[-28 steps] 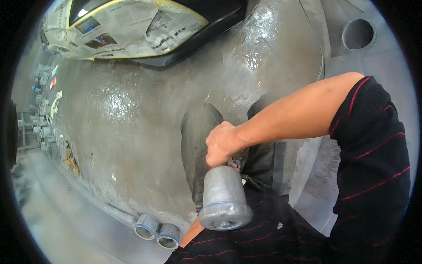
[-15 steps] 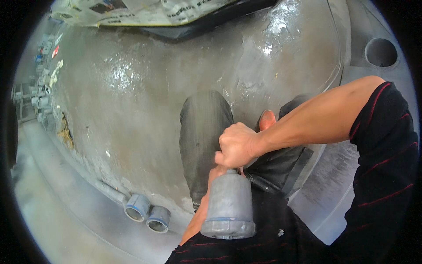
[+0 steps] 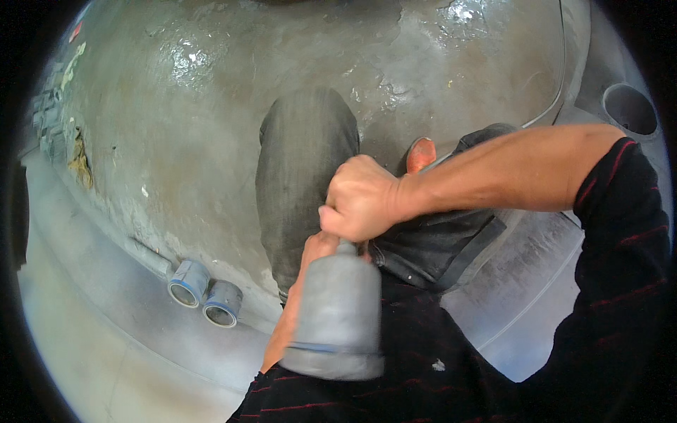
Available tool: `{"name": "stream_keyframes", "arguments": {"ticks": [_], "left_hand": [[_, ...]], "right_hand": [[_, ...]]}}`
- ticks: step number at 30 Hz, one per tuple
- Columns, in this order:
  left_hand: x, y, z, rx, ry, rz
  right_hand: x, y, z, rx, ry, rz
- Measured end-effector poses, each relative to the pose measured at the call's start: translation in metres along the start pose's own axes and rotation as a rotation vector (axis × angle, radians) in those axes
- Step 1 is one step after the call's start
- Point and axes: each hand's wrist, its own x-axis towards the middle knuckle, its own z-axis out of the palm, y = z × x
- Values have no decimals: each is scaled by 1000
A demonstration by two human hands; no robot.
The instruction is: The person uses a spray gun to apply black paint to a car bumper that is masked with newspaper and tape. They move around the bumper to cover different areas, briefly pause to adjust the spray gun, and then continue painting until the end of the clip.
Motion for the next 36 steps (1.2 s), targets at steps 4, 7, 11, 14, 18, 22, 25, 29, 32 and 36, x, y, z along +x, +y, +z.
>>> {"name": "stream_keyframes", "arguments": {"ticks": [4, 7, 11, 14, 18, 22, 25, 29, 32, 36], "left_hand": [[-9, 17, -14, -221, -11, -92], [-4, 19, -17, -114, -48, -18], [1, 25, -18, -262, -26, -60], [3, 37, -11, -316, 3, -304], [15, 60, -3, -95, 65, -80], [20, 79, -2, -350, -83, -119], [18, 89, 1, -194, -123, -40], [23, 87, 3, 19, -106, 18], [23, 75, -6, -16, -164, -76], [21, 62, -11, -252, -137, -85]], "right_hand": [[8, 13, 7, 149, 79, -248], [11, 16, 6, 181, 150, -389], [18, 5, -16, 181, 59, -387], [7, -14, -45, -48, -106, -31], [-18, -50, -85, -235, -255, 521], [-20, -71, -104, -295, -404, 774], [-22, -77, -107, -275, -475, 876], [-25, -80, -97, -212, -321, 906], [-19, -81, -87, -74, -154, 884], [-18, -72, -81, -73, -275, 856]]}}
